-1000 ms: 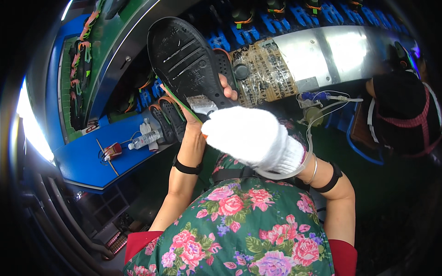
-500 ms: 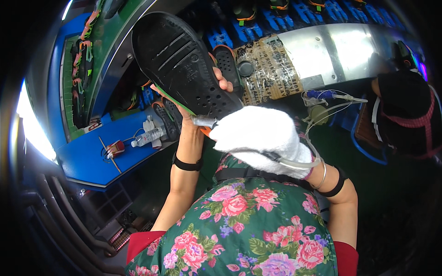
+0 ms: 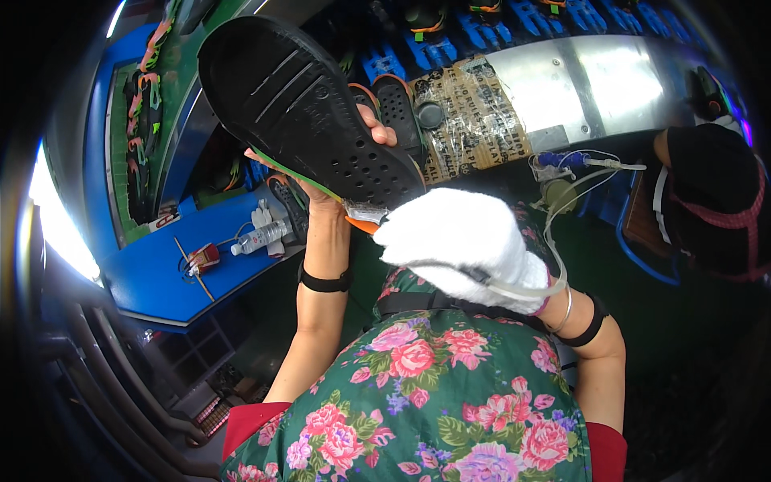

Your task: Applying adhesive or primer to the bottom of shoe soles using a manual brush.

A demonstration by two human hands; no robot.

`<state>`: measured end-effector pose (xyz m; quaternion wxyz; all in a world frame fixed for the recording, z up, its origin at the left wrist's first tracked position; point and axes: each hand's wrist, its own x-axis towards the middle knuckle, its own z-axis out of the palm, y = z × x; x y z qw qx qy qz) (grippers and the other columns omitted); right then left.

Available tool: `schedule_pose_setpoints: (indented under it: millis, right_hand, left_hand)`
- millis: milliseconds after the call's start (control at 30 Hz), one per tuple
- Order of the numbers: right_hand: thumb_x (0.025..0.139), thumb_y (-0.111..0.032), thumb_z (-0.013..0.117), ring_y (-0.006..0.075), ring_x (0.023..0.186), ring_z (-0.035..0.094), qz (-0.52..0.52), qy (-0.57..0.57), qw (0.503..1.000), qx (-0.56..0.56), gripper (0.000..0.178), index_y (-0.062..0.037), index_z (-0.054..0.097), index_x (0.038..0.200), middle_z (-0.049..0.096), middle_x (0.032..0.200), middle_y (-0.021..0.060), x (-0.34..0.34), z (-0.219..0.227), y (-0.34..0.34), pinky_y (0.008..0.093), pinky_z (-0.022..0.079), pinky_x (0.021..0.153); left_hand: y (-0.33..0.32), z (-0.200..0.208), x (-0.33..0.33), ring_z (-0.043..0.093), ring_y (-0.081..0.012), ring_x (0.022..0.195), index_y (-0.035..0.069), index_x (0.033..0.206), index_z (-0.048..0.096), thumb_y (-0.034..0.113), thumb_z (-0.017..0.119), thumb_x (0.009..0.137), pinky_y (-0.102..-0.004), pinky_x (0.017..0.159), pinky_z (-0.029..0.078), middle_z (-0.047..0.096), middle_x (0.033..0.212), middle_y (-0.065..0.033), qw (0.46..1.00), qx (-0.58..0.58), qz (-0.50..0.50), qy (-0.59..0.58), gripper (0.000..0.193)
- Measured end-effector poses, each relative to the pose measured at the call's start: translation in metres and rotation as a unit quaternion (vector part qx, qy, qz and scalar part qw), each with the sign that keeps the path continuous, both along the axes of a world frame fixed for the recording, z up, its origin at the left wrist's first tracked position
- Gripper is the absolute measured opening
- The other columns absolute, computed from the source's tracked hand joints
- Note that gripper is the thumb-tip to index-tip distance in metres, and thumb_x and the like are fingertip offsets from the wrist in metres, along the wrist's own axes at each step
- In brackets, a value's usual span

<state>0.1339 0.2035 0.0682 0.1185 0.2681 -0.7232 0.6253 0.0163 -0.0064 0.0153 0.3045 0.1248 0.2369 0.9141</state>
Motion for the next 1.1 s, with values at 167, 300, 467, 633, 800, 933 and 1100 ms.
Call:
schedule_pose_setpoints:
  millis: [167, 300, 467, 633, 800, 933, 1100]
  right_hand:
    - [0.073, -0.002, 0.082, 0.0292, 0.094, 0.076, -0.011, -0.003, 1.0, -0.003, 0.02, -0.0065, 0.08, 0.093, 0.078, 0.098, 0.0114, 0.001, -0.003, 0.001, 0.0372, 0.059, 0.081]
    - [0.073, -0.002, 0.082, 0.0285, 0.094, 0.076, 0.005, -0.086, 0.994, -0.065, 0.02, -0.0067, 0.08, 0.092, 0.079, 0.098, 0.01, -0.002, -0.001, 0.007, 0.0368, 0.059, 0.081]
    - [0.073, -0.002, 0.081, 0.0279, 0.094, 0.076, 0.001, -0.057, 0.998, -0.036, 0.019, -0.0061, 0.08, 0.092, 0.079, 0.097, 0.0097, -0.001, -0.003, 0.007, 0.0373, 0.059, 0.082]
    - [0.079, -0.003, 0.078, 0.0273, 0.095, 0.074, 0.027, -0.041, 0.999, -0.023, 0.023, -0.0053, 0.079, 0.102, 0.078, 0.103, 0.0106, -0.005, -0.004, 0.012, 0.0367, 0.059, 0.083]
    - [0.078, -0.003, 0.078, 0.0269, 0.097, 0.074, 0.009, -0.004, 1.0, 0.02, 0.025, -0.0069, 0.078, 0.102, 0.078, 0.105, 0.0088, -0.006, -0.005, 0.013, 0.0373, 0.059, 0.084]
    - [0.075, -0.003, 0.081, 0.0275, 0.095, 0.075, 0.003, 0.001, 1.0, 0.009, 0.024, -0.0113, 0.079, 0.098, 0.078, 0.1, 0.0071, -0.004, -0.001, 0.003, 0.0383, 0.06, 0.081]
    - [0.076, -0.003, 0.082, 0.0274, 0.095, 0.075, -0.008, -0.008, 1.0, -0.003, 0.022, -0.0114, 0.079, 0.096, 0.079, 0.1, 0.0072, -0.006, 0.011, 0.001, 0.0378, 0.059, 0.082]
  left_hand:
    - [0.003, 0.002, -0.006, 0.059, -0.0332, 0.107, 0.0, 0.135, 0.057, 0.099, 0.058, 0.062, -0.044, 0.097, 0.048, 0.061, 0.12, -0.0204, 0.999, 0.022, -0.019, 0.026, 0.123]
    - [0.002, 0.008, -0.011, 0.06, -0.0352, 0.111, 0.0, 0.134, 0.059, 0.094, 0.064, 0.066, -0.0441, 0.1, 0.048, 0.062, 0.122, -0.0209, 0.998, 0.032, -0.042, 0.04, 0.116]
    - [0.005, 0.01, -0.016, 0.061, -0.0348, 0.113, 0.001, 0.133, 0.06, 0.081, 0.071, 0.074, -0.0434, 0.102, 0.048, 0.063, 0.123, -0.0196, 0.996, 0.053, -0.069, 0.035, 0.1]
    - [0.003, 0.007, -0.02, 0.062, -0.0342, 0.116, 0.002, 0.133, 0.061, 0.056, 0.072, 0.09, -0.0431, 0.104, 0.048, 0.063, 0.125, -0.0191, 0.995, 0.032, -0.056, 0.072, 0.07]
    - [0.005, 0.01, -0.023, 0.062, -0.0344, 0.115, 0.001, 0.134, 0.06, 0.078, 0.071, 0.077, -0.0434, 0.103, 0.048, 0.063, 0.123, -0.0198, 0.996, 0.034, -0.055, 0.054, 0.097]
    - [0.008, 0.009, -0.028, 0.062, -0.0339, 0.112, -0.001, 0.131, 0.059, 0.098, 0.061, 0.058, -0.0443, 0.102, 0.048, 0.063, 0.119, -0.0203, 0.996, 0.038, -0.055, 0.056, 0.123]
    - [0.007, 0.005, -0.027, 0.063, -0.0331, 0.105, -0.002, 0.127, 0.06, 0.101, 0.056, 0.058, -0.0452, 0.098, 0.049, 0.063, 0.113, -0.0201, 0.999, -0.025, 0.004, 0.038, 0.124]
